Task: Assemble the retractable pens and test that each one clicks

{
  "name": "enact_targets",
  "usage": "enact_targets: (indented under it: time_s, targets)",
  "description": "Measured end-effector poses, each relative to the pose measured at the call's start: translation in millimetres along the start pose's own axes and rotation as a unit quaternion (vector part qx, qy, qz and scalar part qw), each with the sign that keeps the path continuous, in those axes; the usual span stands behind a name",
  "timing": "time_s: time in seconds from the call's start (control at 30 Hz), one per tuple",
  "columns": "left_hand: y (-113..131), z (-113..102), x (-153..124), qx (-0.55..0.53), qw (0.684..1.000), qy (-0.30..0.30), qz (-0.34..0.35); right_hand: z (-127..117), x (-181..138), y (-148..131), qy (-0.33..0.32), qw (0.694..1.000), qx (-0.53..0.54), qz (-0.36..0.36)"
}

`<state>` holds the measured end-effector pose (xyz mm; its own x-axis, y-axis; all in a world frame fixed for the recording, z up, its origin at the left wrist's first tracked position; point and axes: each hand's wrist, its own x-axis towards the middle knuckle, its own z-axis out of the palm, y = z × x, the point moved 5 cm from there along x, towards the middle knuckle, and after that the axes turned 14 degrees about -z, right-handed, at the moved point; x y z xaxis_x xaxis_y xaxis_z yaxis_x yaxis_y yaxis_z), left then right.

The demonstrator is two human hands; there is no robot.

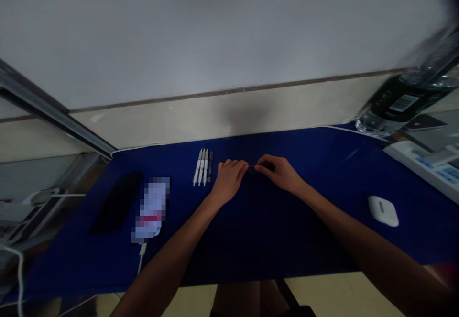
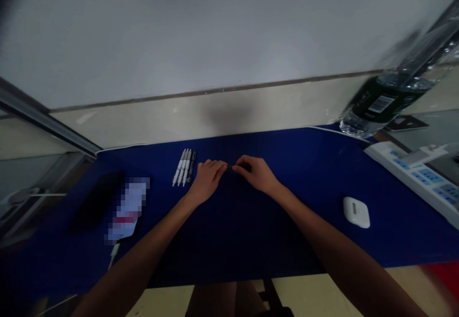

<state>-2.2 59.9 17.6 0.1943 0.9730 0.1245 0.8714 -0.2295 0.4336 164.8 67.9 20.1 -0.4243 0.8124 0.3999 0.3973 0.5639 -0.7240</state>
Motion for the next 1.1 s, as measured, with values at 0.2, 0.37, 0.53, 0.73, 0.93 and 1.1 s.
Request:
enact_targets:
  time_s: [0.2, 0.37, 0.53, 0.73, 0.93, 1.1]
  targets:
    - [4.4, 1.6, -2.8, 0.001, 0.999, -0.017, 0.036, -1.7, -1.0, 0.7, -0.014, 0.999, -0.035, 0.017]
    - [2.8, 1.4, -2.3, -0.002, 1.000, -0.020, 0.022, -2.0, 0.1, -3.2, -0.007, 1.000, 0.001, 0.010]
    - [6.4, 0.4, -3.8, -0.014, 0.999, -0.025, 0.042, -1.0, -1.8, 2.7, -0.005, 0.999, -0.029, 0.022]
    - [3.1, 2.1, -2.1, 0.028, 0.999, -0.009, 0.026, 0.9, -1.5, -0.2, -0.011, 1.000, 0.001, 0.019]
    - [4.4, -1.3, -3.2, 0.008, 1.000, -0.004, 0.026, 0.5, -1.3, 0.0, -0.009, 1.000, -0.019, 0.006]
    - [8.7, -1.7, -5.0, 0.021, 0.999, -0.012, 0.041, 2.0, -2.7, 1.9, -0.019, 0.999, -0.028, 0.016]
